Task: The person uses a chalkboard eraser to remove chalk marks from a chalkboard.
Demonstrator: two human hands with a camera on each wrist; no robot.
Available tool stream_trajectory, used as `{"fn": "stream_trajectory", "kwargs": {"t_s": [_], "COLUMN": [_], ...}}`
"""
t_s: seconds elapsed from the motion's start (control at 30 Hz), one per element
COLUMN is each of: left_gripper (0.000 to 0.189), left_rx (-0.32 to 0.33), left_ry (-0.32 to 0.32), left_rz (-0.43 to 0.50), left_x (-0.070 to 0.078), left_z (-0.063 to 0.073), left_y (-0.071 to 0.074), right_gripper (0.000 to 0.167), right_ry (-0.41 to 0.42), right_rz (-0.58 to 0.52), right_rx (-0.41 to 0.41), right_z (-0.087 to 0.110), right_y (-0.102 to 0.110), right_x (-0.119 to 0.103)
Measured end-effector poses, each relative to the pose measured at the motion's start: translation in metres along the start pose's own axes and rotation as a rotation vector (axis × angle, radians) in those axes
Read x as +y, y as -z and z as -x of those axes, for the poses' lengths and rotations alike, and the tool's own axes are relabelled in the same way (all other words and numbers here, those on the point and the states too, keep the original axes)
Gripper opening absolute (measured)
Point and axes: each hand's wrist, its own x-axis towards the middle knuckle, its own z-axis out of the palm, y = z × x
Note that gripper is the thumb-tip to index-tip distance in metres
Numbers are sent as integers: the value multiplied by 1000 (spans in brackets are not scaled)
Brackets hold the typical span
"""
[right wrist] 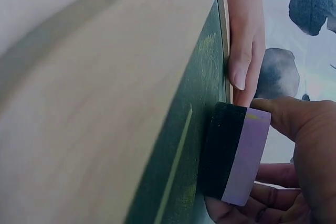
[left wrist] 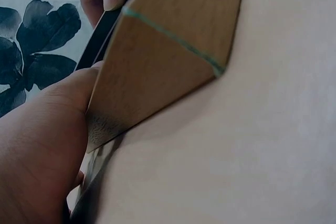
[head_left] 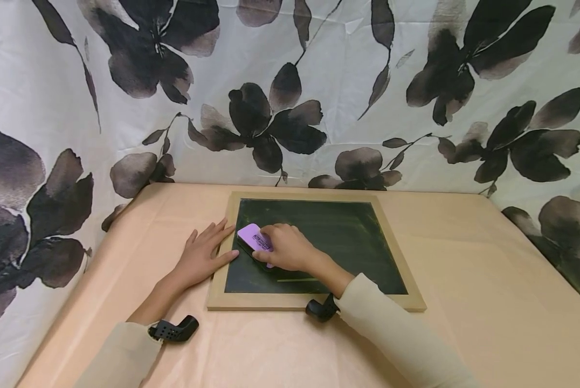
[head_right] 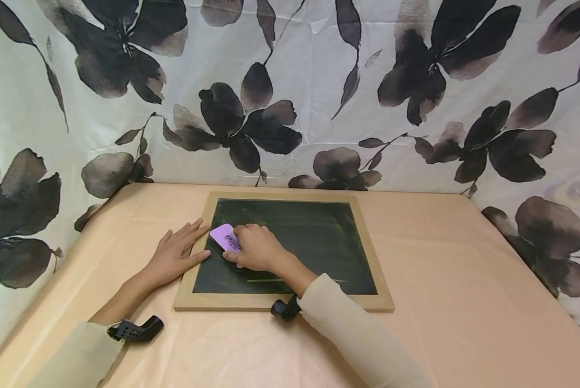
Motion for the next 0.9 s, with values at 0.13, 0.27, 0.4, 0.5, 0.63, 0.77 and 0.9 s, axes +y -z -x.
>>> {"fn": "stream_trajectory", "kwargs": {"t_s": [0.13, 0.27, 0.4, 0.5, 0.63, 0.77, 0.9], "left_gripper": [69, 69, 71, 71, 70, 71, 72], "left_rx": [8, 11, 4, 9, 16, 9, 6], "left_ry": [-3, -4, -5, -9, -10, -11, -11], "left_rz": [-5, -12, -16, -12, -12, -16, -16], "left_x": [0, -1, 0, 0, 1, 0, 0], "left_z": [1, 1, 0, 0, 1, 1, 3], "left_y": [2, 1, -1, -2, -2, -2, 0], "right_gripper": [57, 58, 58, 57, 57, 57, 58], "right_ry": [21, 58, 56, 38, 32, 16, -11], "right_rz": [-35, -34, -21, -21, -2, 19, 41], "right_rx": [-1, -25, -32, -26, -15, 14, 44], "right_z": [1, 6, 10, 14, 21, 32, 45], "right_y": [0, -1, -2, 0, 4, 9, 15], "right_x": [-1, 0, 4, 7, 15, 29, 47]}}
